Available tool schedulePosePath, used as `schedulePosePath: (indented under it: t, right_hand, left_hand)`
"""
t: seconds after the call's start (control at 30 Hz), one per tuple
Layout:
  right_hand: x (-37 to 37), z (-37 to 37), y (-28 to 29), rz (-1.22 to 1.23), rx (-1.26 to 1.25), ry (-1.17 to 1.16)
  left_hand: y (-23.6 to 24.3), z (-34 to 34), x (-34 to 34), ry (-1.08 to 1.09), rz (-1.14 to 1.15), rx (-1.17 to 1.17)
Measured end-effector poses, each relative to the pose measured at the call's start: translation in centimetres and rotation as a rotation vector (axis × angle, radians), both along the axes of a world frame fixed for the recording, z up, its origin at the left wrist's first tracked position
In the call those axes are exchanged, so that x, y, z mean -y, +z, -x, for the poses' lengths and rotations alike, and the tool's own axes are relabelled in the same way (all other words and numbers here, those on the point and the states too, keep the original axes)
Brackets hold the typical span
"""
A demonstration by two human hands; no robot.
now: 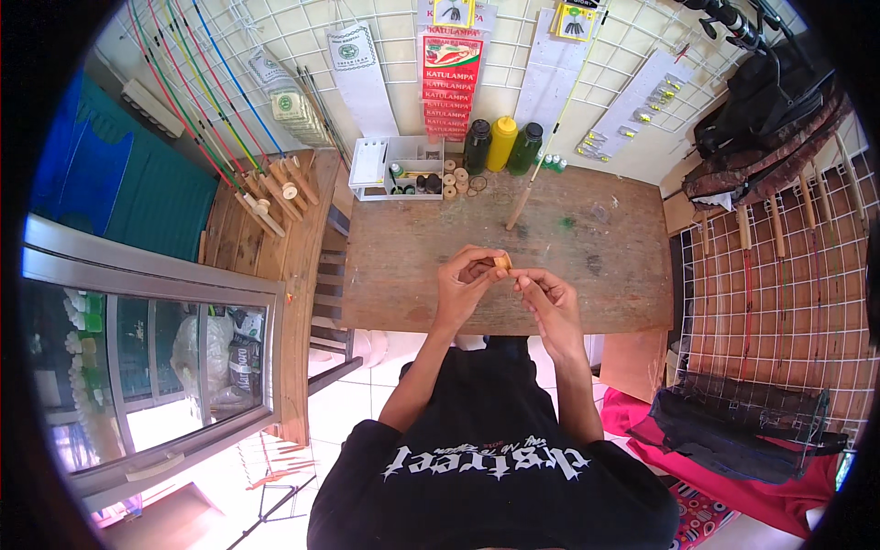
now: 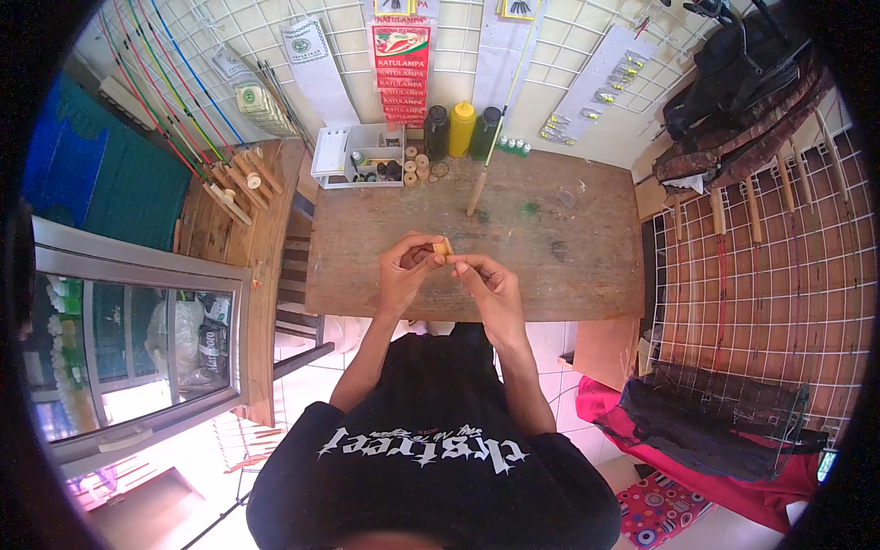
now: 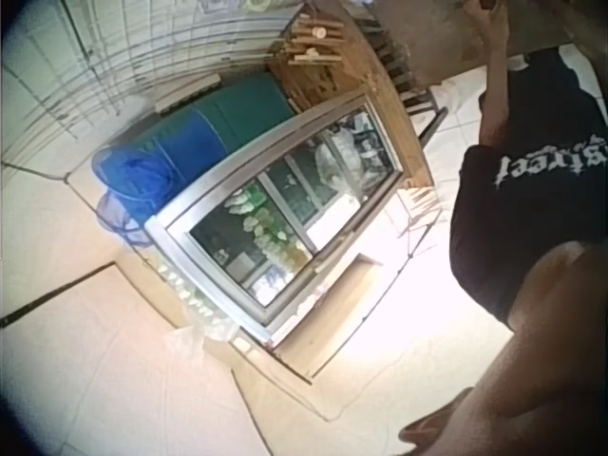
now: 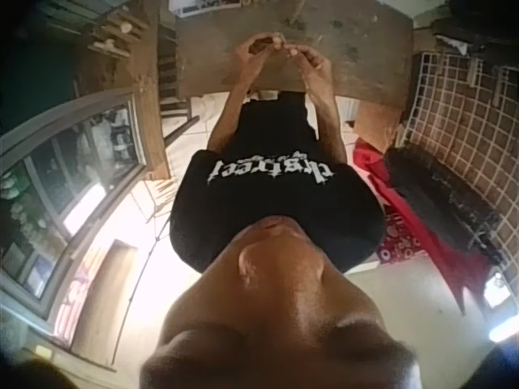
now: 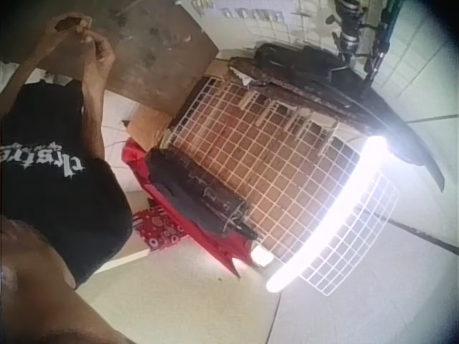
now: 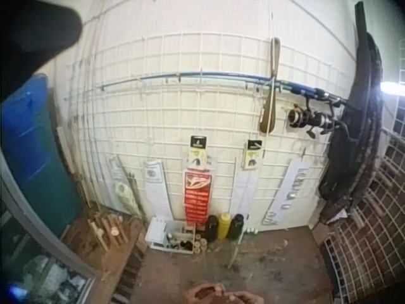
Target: The person is assembling or repairing a cork handle piece onto a fishing rod using string.
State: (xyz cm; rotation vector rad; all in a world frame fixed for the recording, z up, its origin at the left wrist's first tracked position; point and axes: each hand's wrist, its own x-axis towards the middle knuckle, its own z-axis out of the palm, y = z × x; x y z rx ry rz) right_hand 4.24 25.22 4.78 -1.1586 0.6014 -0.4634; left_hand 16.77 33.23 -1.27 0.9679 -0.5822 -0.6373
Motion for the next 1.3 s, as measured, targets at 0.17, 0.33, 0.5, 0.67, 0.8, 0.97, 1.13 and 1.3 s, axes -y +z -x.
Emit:
schedulePosePath:
  t: [0.17, 0.33, 0.5, 0.67, 0.8, 0.97, 1.13, 1.3]
  right_hand:
    - [-0.3, 0.3, -0.2, 0.02, -0.03, -0.005]
    - [-0.4, 0.3, -0.2, 0.114, -0.035, -0.023]
    - [-0.2, 0.6, -1.6, 0.188, -0.044, -0.02]
    - [0.4, 0.7, -2.7, 0.245, -0.069, 0.004]
    - [1.0, 0.9, -3.0, 0.33, -0.111, 0.063]
    - [1.8, 1.3, -3.4, 0.467, -0.172, 0.094]
    - [3.5, 0.9, -1.9, 0.649, -0.232, 0.204]
    - [6.1, -0.3, -0.1, 0.793, -0.294, 0.303]
  left_hand:
    - [0.0, 0.1, -0.1, -0.004, -0.006, -0.025]
    - [0.0, 0.2, -0.2, -0.009, 0.003, -0.054]
    - [-0.2, 0.4, -0.2, -0.023, 0.018, -0.102]
    - [0.3, 0.7, -0.2, -0.056, 0.043, -0.068]
    - [0.8, 0.6, -0.4, -0.073, 0.01, -0.052]
    - [1.5, 0.7, -0.6, -0.097, 0.027, -0.026]
    - [3.2, 0.8, -0.6, -0.201, 0.058, -0.048]
    - [3.7, 0.6, -0.4, -0.229, 0.042, 0.077]
